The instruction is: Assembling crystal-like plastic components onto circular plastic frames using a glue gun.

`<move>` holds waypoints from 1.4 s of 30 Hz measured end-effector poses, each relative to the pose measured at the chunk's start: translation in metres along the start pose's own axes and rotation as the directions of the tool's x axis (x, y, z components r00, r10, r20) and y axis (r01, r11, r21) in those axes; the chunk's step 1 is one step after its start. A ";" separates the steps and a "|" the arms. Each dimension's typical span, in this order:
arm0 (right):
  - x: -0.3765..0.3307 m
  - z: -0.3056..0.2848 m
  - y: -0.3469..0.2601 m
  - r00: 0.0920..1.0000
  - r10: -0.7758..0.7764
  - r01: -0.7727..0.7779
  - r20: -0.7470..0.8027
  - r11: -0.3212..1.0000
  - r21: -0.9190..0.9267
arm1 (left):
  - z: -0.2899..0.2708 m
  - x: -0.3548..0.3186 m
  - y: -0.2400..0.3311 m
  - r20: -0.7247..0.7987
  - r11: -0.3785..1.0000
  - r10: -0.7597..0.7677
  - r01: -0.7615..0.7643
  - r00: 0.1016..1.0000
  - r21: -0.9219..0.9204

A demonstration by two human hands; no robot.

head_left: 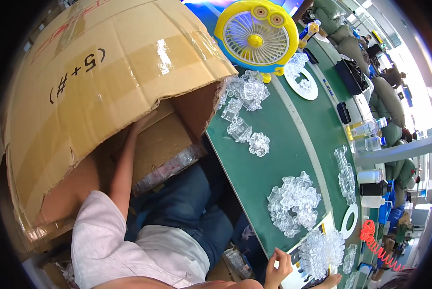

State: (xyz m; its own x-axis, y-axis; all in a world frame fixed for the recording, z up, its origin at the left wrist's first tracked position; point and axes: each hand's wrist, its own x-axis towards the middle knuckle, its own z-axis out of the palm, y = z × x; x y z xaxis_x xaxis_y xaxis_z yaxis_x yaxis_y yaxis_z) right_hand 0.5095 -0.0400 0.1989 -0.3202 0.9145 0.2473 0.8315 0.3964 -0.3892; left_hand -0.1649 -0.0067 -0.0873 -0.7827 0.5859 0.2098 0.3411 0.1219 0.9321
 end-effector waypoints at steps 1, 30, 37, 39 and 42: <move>-0.003 -0.004 0.002 0.998 0.057 -0.057 -0.010 0.998 -0.030 | 0.039 -0.025 0.020 0.126 0.996 -0.043 0.033 0.991 0.081; -0.019 -0.006 0.005 0.983 0.109 -0.088 -0.145 0.986 0.141 | 0.202 -0.147 0.424 0.499 0.533 0.742 -0.846 0.448 -0.034; -0.025 -0.012 0.011 0.976 0.116 -0.092 -0.185 0.987 0.130 | 0.309 -0.101 0.398 0.783 0.338 0.516 -0.922 0.348 0.187; -0.026 -0.011 0.013 0.977 0.110 -0.085 -0.185 0.987 0.139 | 0.315 -0.097 0.392 0.885 0.263 0.350 -0.939 0.307 0.221; -0.018 -0.015 0.004 0.978 0.099 -0.071 -0.182 0.985 0.156 | 0.318 -0.092 0.379 0.879 0.249 0.389 -0.950 0.276 0.189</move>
State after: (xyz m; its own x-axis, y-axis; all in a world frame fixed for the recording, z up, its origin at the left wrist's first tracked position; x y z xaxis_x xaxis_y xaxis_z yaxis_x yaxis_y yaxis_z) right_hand 0.5249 -0.0560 0.2064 -0.1489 0.9192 0.3646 0.7712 0.3387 -0.5390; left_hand 0.2022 0.2401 0.1526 0.3740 0.9133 0.1609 0.9266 -0.3754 -0.0233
